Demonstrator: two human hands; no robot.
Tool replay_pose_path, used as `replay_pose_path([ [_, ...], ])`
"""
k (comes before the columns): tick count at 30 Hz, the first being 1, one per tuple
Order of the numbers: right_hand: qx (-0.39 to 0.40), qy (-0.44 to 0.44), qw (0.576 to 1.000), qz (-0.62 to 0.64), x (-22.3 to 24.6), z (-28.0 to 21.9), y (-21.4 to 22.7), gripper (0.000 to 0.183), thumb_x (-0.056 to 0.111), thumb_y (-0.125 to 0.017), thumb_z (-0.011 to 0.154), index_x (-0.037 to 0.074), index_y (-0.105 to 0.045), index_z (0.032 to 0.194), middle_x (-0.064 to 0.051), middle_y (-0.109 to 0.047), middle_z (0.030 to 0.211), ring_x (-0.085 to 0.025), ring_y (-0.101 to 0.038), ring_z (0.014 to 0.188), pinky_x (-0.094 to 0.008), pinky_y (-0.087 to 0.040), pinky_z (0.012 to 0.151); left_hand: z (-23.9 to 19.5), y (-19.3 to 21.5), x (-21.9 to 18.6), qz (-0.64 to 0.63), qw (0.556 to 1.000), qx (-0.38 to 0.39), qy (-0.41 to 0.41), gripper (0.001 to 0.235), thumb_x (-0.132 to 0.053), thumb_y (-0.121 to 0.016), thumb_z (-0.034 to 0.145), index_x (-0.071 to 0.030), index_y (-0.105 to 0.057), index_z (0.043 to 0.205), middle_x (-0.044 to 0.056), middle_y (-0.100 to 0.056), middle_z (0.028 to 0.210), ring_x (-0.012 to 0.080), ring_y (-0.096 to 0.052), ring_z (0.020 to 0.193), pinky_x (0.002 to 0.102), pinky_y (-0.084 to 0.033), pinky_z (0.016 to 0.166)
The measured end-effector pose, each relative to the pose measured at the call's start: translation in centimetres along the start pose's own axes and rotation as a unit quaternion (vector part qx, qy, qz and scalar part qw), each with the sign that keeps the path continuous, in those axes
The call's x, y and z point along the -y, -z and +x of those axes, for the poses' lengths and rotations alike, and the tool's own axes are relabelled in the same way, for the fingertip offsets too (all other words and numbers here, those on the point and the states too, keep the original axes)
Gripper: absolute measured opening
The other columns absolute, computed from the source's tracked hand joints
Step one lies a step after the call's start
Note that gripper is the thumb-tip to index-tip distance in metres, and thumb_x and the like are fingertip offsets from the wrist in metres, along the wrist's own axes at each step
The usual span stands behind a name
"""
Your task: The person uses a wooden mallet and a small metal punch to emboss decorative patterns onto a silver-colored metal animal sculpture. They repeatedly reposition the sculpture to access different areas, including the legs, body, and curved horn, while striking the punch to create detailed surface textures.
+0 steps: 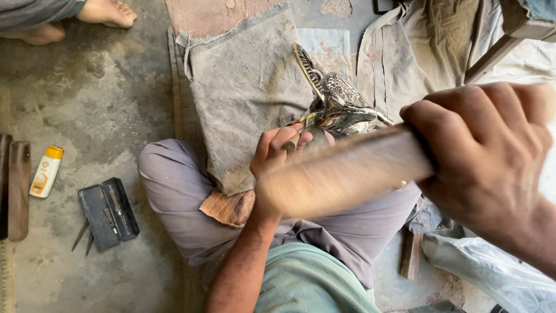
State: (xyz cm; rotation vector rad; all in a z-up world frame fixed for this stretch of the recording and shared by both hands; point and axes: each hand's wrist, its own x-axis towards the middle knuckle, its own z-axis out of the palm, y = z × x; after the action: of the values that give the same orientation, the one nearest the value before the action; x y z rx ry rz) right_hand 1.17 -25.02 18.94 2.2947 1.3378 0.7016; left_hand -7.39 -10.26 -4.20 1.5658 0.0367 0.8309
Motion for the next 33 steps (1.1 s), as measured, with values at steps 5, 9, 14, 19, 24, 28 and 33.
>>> replay_pose_path([
  [5,0.128,-0.061,0.988,0.056,-0.9,-1.1,-0.1,0.035,0.015,-0.081,0.085,0.01,-0.071,0.119,-0.009,-0.067,0.093,-0.022,-0.061,0.08,-0.034,-0.049,0.077,0.6,0.6,0.9,0.203,0.974,-0.08,-0.056,0.022,-0.007,-0.069,0.103,-0.007,-0.06,0.123,0.002,-0.069,0.102,0.0089,-0.068,0.082,0.022,-0.056,0.061],
  [9,0.044,-0.053,0.987,0.142,-1.5,-2.1,-0.7,0.039,0.003,-0.085,0.081,0.001,-0.069,0.116,-0.015,-0.066,0.092,-0.026,-0.061,0.081,-0.037,-0.048,0.072,0.2,1.4,1.0,0.152,0.983,-0.085,0.049,0.023,-0.007,-0.07,0.105,-0.001,-0.059,0.124,0.004,-0.072,0.094,0.0129,-0.069,0.071,0.027,-0.054,0.052],
  [14,0.022,-0.099,0.96,0.259,-1.6,-0.5,-1.1,0.042,0.006,-0.084,0.083,0.004,-0.064,0.12,-0.011,-0.067,0.104,-0.021,-0.063,0.088,-0.037,-0.05,0.081,1.3,1.2,2.1,0.284,0.956,-0.038,-0.067,0.04,0.002,-0.07,0.095,0.0,-0.055,0.132,0.016,-0.07,0.116,0.0307,-0.075,0.104,0.04,-0.065,0.086],
  [19,0.04,-0.082,0.988,0.125,-0.4,-0.1,-1.4,0.038,0.017,-0.082,0.08,0.014,-0.069,0.115,-0.006,-0.07,0.097,-0.021,-0.066,0.085,-0.039,-0.048,0.083,0.1,1.5,2.4,0.282,0.958,0.006,-0.057,0.027,0.003,-0.069,0.091,-0.001,-0.064,0.117,0.014,-0.071,0.108,0.0311,-0.073,0.097,0.04,-0.061,0.078],
  [24,-0.028,-0.036,0.997,0.058,-0.6,-0.7,-2.5,0.02,0.014,-0.08,0.094,0.016,-0.07,0.111,-0.002,-0.069,0.095,-0.02,-0.063,0.084,-0.04,-0.043,0.084,-0.6,1.5,2.9,0.277,0.96,-0.014,-0.028,0.02,0.0,-0.07,0.091,0.003,-0.063,0.11,0.018,-0.068,0.105,0.0299,-0.071,0.092,0.041,-0.061,0.078],
  [28,0.053,-0.091,0.983,0.148,-0.3,-1.3,-2.4,0.028,0.02,-0.077,0.096,0.017,-0.068,0.122,-0.002,-0.067,0.099,-0.019,-0.061,0.088,-0.035,-0.042,0.086,-0.3,1.3,2.7,0.253,0.966,-0.014,-0.052,0.022,0.0,-0.068,0.096,0.003,-0.061,0.117,0.016,-0.067,0.112,0.029,-0.071,0.103,0.04,-0.062,0.089],
  [33,0.009,-0.055,0.994,0.094,0.4,-1.9,-2.1,0.029,0.026,-0.079,0.096,0.015,-0.067,0.12,-0.003,-0.067,0.1,-0.02,-0.063,0.09,-0.037,-0.044,0.089,-0.4,1.4,1.3,0.155,0.986,-0.012,-0.055,0.037,-0.002,-0.071,0.088,0.004,-0.059,0.123,0.021,-0.066,0.118,0.035,-0.068,0.109,0.045,-0.057,0.094],
])
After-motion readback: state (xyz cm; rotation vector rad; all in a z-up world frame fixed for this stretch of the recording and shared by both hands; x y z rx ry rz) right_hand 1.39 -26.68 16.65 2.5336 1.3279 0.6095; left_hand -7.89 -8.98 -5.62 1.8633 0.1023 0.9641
